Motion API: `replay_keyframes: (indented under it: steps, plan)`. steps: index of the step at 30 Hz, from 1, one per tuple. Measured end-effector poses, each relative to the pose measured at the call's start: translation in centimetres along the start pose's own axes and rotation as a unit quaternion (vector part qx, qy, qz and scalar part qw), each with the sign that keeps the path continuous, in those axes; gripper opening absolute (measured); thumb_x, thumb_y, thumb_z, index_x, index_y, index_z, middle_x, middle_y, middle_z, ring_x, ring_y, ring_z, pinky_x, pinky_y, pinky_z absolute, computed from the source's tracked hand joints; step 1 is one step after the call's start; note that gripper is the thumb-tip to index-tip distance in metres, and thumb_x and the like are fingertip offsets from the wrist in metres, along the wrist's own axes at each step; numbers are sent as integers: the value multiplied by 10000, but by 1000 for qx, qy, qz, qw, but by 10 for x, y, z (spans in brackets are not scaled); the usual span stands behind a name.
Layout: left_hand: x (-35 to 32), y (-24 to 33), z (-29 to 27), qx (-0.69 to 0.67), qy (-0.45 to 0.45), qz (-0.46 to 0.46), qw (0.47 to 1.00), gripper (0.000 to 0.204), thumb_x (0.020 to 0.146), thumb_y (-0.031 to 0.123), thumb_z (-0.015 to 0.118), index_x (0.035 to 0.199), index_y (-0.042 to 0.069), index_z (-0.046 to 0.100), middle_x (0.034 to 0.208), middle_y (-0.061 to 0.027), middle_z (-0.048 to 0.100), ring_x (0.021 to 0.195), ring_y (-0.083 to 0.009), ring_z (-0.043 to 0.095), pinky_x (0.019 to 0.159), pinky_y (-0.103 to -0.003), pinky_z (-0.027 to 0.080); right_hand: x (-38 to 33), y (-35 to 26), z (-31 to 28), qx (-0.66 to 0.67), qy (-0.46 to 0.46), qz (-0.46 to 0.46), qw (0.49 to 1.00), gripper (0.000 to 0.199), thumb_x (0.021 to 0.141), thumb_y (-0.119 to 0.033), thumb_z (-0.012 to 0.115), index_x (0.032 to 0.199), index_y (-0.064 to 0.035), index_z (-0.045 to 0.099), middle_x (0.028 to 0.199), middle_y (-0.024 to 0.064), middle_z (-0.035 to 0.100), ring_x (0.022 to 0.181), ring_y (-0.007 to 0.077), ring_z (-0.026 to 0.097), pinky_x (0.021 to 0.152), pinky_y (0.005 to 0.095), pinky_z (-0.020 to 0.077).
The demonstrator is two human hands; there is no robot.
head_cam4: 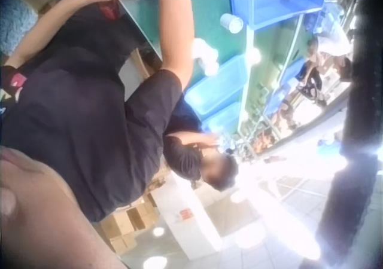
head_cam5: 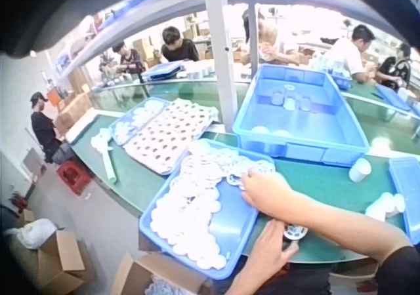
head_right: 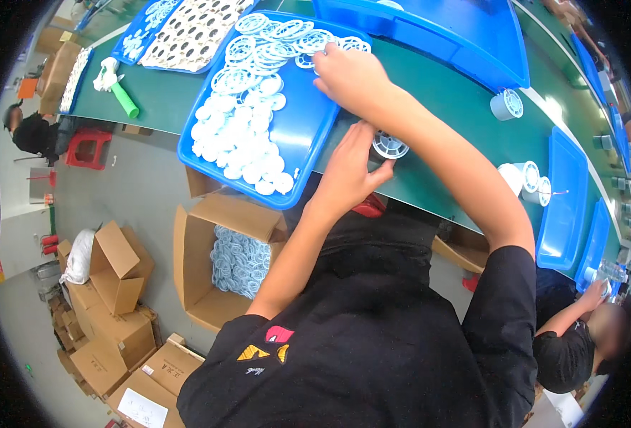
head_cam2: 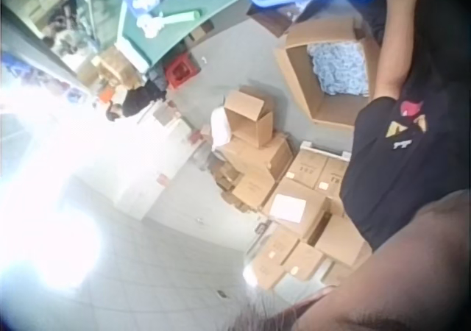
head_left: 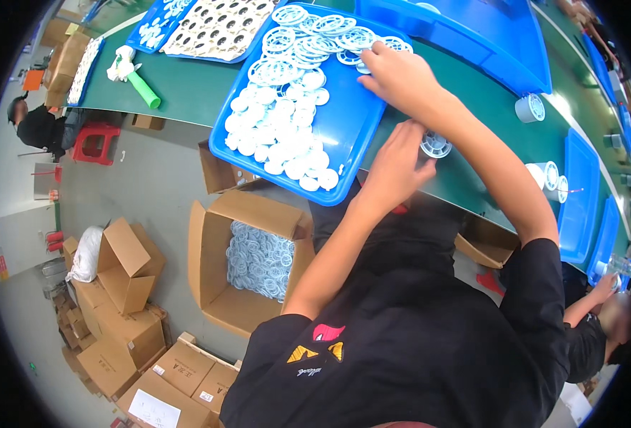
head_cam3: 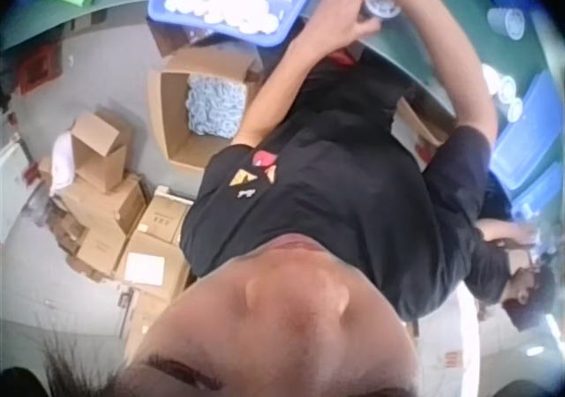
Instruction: Assembling white plastic electronic components by attaching wires and using a rubber mallet at a factory workbench.
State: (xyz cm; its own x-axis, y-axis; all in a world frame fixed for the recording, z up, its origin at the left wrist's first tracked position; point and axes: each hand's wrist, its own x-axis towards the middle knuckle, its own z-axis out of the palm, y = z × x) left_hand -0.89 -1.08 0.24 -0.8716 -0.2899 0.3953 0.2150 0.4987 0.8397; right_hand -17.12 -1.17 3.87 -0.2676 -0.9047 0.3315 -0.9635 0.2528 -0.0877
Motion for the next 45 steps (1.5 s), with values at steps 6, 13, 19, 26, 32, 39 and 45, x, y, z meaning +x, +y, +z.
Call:
replay_keyframes:
  steps: [6,13,19,26,32,39,45]
  plan:
    - [-1,0,5,11,4,3,1000,663,823,79,776,1406,-18,474,1299,-280,588,1235,-484,569,1035,-508,475,23,-2,20,-32,1,-42,999,342,881,-129,716,1182,3,622,1035,209,690,774,361,762,601,444,624]
    - [0,11,15,-55,39,-97,993,707,846,169,845,1410,-14,459,1383,-239,511,1270,-462,555,1044,-487,471,13,-1,7,2,24,-75,997,226,944,-98,661,1150,-9,634,1032,204,685,879,355,754,715,449,623]
    - [0,11,17,-28,67,-77,994,640,833,157,856,1357,-3,527,1329,-212,553,1240,-416,587,1044,-452,490,-102,1,-99,362,20,139,921,173,986,-125,726,1117,-26,782,947,92,636,861,235,646,767,338,511]
    - [1,6,16,-4,48,-45,998,669,804,124,870,1350,1,505,1327,-221,564,1188,-446,631,952,-488,549,-131,-19,-75,394,35,248,884,172,985,-116,741,1128,-44,806,913,49,597,827,150,582,711,291,461]
    - [-2,6,16,4,55,-47,997,659,809,116,857,1358,9,509,1342,-215,561,1188,-440,637,944,-486,554,-134,-25,-73,342,51,286,894,143,941,-134,780,1035,-26,772,952,63,610,816,163,585,695,304,463]
    - [-7,10,10,-8,61,-94,994,623,838,162,854,1350,7,535,1343,-185,575,1234,-387,623,1008,-448,525,-114,-17,-58,238,154,156,946,166,920,-134,793,1050,-37,755,1032,114,651,933,286,671,800,389,532]
    - [1,11,13,-9,33,-68,997,659,838,186,871,1371,0,529,1357,-193,564,1241,-392,615,1031,-438,511,29,36,-19,-135,-180,5,974,500,1023,-531,645,1230,-87,743,1197,266,744,1307,391,629,1014,402,519]
